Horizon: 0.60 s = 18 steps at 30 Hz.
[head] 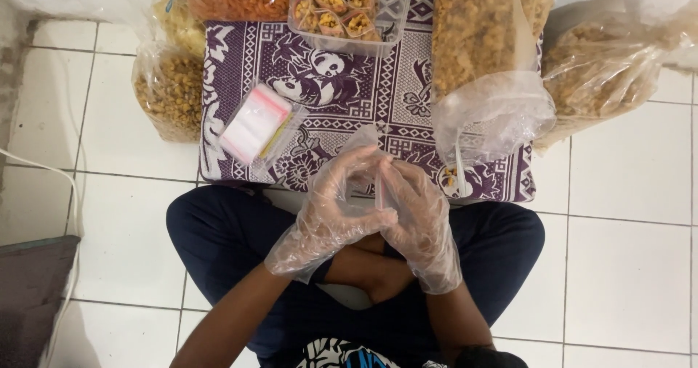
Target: Packaging various snacks from large bags into smaller individual containers using a spoon.
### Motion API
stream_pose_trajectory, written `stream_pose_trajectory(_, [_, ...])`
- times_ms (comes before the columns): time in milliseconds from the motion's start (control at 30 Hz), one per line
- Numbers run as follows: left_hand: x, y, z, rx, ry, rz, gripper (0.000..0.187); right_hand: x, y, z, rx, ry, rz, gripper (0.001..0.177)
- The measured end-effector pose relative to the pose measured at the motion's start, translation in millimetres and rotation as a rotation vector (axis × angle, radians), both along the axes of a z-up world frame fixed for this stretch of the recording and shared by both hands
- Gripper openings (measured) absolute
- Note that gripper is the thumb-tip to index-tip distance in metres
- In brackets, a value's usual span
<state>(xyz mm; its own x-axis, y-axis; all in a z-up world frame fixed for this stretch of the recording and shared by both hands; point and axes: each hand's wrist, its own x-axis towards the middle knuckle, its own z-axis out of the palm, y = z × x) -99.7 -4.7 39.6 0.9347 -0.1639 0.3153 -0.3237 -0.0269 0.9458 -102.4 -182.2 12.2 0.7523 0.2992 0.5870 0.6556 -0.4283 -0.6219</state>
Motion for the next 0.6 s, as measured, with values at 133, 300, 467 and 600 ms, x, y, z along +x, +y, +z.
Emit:
stream_pose_trajectory(133, [3, 1, 4, -0.024, -0.107, 0.063, 0.087, 0, 2, 18, 0.065, 0.053, 0.083, 0.065])
stream_pose_trajectory(300, [4, 8, 15, 0.052, -0.242, 0.134, 0.085, 3, -12, 23, -0.017, 0.096, 0.052, 0.071])
stream_pose_trajectory(467, [5, 17, 21, 0.38, -0.454, 0.234, 0.075, 7, -26, 25, 0.014, -0.007, 0.108, 0.061])
stream_pose_trajectory(600, [14, 9, -1, 0.522, -0.579, 0.346, 0.065, -2, -26, 33, -0.052, -0.001, 0.101, 0.053])
